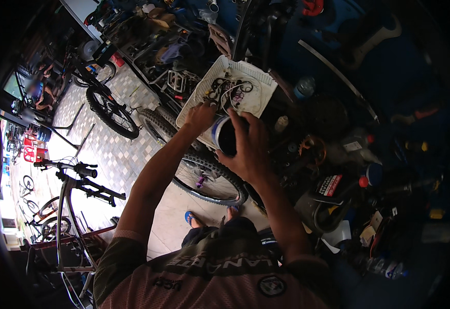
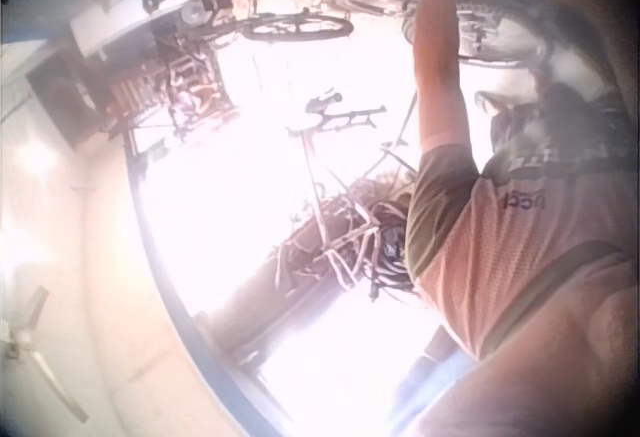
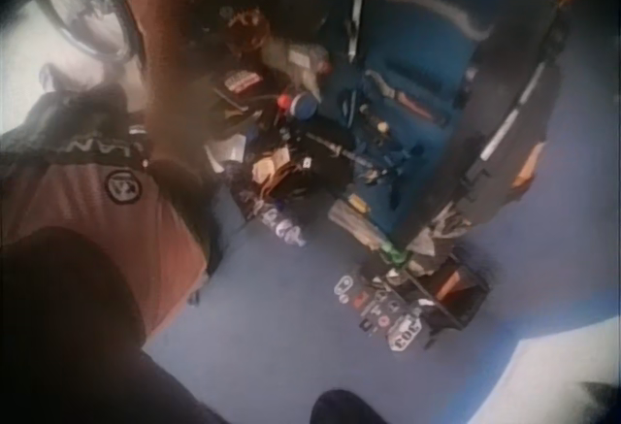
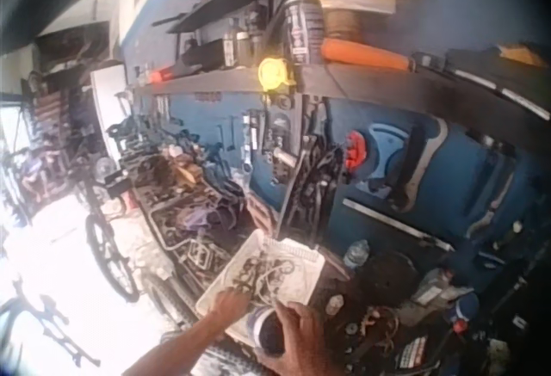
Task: The person works on a bicycle mounted on a repair stand in a workshop. They remove the handlebar, wipe the steerer tube with a cloth, and then reattach the handlebar to the frame.
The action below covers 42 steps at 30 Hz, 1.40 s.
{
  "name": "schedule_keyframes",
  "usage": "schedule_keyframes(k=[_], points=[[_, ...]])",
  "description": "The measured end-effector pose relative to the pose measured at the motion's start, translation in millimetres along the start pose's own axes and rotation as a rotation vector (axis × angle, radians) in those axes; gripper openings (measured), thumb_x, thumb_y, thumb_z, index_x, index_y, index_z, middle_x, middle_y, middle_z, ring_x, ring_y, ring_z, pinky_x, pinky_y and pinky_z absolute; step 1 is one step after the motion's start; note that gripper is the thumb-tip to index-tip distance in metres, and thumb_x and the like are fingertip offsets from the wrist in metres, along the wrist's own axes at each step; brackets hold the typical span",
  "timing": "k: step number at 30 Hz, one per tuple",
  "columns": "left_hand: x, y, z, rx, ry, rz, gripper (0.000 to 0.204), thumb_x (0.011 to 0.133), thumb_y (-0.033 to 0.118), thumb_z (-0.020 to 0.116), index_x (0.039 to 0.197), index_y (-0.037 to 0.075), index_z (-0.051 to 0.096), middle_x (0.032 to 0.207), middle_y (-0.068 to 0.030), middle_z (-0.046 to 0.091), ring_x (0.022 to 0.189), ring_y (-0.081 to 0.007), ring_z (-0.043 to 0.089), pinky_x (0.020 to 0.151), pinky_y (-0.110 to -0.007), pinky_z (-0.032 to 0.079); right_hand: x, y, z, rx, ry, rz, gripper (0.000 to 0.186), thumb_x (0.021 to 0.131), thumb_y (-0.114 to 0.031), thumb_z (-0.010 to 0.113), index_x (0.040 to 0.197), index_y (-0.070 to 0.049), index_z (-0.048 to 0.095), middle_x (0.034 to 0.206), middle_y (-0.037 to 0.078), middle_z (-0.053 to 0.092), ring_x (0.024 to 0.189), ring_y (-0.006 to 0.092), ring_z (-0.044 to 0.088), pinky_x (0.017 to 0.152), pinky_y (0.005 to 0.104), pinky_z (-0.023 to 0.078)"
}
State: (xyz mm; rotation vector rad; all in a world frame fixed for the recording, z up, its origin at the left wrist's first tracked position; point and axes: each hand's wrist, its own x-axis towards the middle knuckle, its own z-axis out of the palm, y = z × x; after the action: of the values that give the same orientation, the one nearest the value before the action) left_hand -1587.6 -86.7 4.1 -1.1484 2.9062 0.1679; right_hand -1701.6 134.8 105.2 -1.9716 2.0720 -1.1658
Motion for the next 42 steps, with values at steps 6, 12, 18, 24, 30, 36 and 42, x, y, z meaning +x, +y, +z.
schedule_keyframes(k=[6,12,18,24,30,36,42], points=[[-18.4,-34.1,13.2,-0.315,0.063,0.032,0.032,0.09,0.004,0.066,0.122,0.005,0.068,0.127,-0.0197,0.063,0.118,-0.041,0.067,0.097,-0.05,0.058,18.2,36.7,59.9,-0.051,-0.199,-0.098,0.112,0.07,-0.031,0.094,0.163,-0.014,0.033,0.144,0.022,0.044,0.134,0.041,0.044,0.112,0.0536,0.039],[-60.3,-31.4,-20.4,-0.665,0.351,0.008,0.031,0.092,0.004,0.071,0.123,0.004,0.069,0.117,-0.0182,0.067,0.097,-0.0358,0.074,0.086,-0.044,0.06,15.8,48.1,76.7,-0.186,-0.282,-0.08,0.11,0.071,-0.039,0.094,0.161,-0.014,0.036,0.143,0.019,0.046,0.131,0.0394,0.048,0.109,0.0535,0.042],[-150.1,-17.4,-36.2,-0.821,0.462,-0.235,0.019,0.095,0.013,0.073,0.111,0.002,0.073,0.105,-0.0171,0.071,0.095,-0.029,0.075,0.08,-0.041,0.06,15.9,63.7,78.8,-0.166,-0.268,-0.126,0.114,0.072,-0.053,0.091,0.162,-0.013,0.034,0.143,0.022,0.05,0.13,0.0419,0.051,0.106,0.0544,0.044],[-153.8,-16.5,-42.3,-0.758,0.602,-0.238,0.025,0.093,0.017,0.077,0.114,0.003,0.074,0.108,-0.0163,0.073,0.1,-0.0324,0.073,0.086,-0.042,0.058,19.3,50.4,76.7,-0.243,-0.364,-0.044,0.115,0.071,-0.048,0.089,0.164,-0.012,0.031,0.144,0.027,0.049,0.13,0.0433,0.053,0.103,0.0556,0.045],[-43.0,-8.7,-72.1,-0.235,0.592,-0.043,0.057,0.086,0.037,0.082,0.132,0.006,0.067,0.139,-0.0223,0.062,0.135,-0.0413,0.054,0.112,-0.053,0.043,23.9,28.0,64.4,-0.359,-0.419,0.084,0.112,0.072,-0.05,0.088,0.162,-0.01,0.034,0.14,0.027,0.053,0.127,0.0438,0.054,0.106,0.0541,0.044],[42.3,28.4,-71.0,-0.061,0.222,-0.128,0.087,0.079,0.052,0.086,0.144,0.005,0.055,0.142,-0.0232,0.061,0.137,-0.0407,0.055,0.114,-0.055,0.04,-4.3,45.7,41.0,-0.157,-0.076,0.044,0.092,0.08,-0.045,0.085,0.153,-0.004,0.047,0.138,0.021,0.057,0.13,0.0397,0.053,0.11,0.053,0.041],[89.3,31.0,-49.6,-0.094,-0.087,-0.289,0.065,0.085,0.045,0.08,0.131,0.001,0.064,0.132,-0.0219,0.069,0.135,-0.038,0.058,0.113,-0.052,0.041,-56.1,61.4,11.4,-0.168,0.062,0.103,0.075,0.084,-0.037,0.083,0.144,-0.001,0.055,0.133,0.019,0.061,0.125,0.0398,0.055,0.109,0.0529,0.042]])
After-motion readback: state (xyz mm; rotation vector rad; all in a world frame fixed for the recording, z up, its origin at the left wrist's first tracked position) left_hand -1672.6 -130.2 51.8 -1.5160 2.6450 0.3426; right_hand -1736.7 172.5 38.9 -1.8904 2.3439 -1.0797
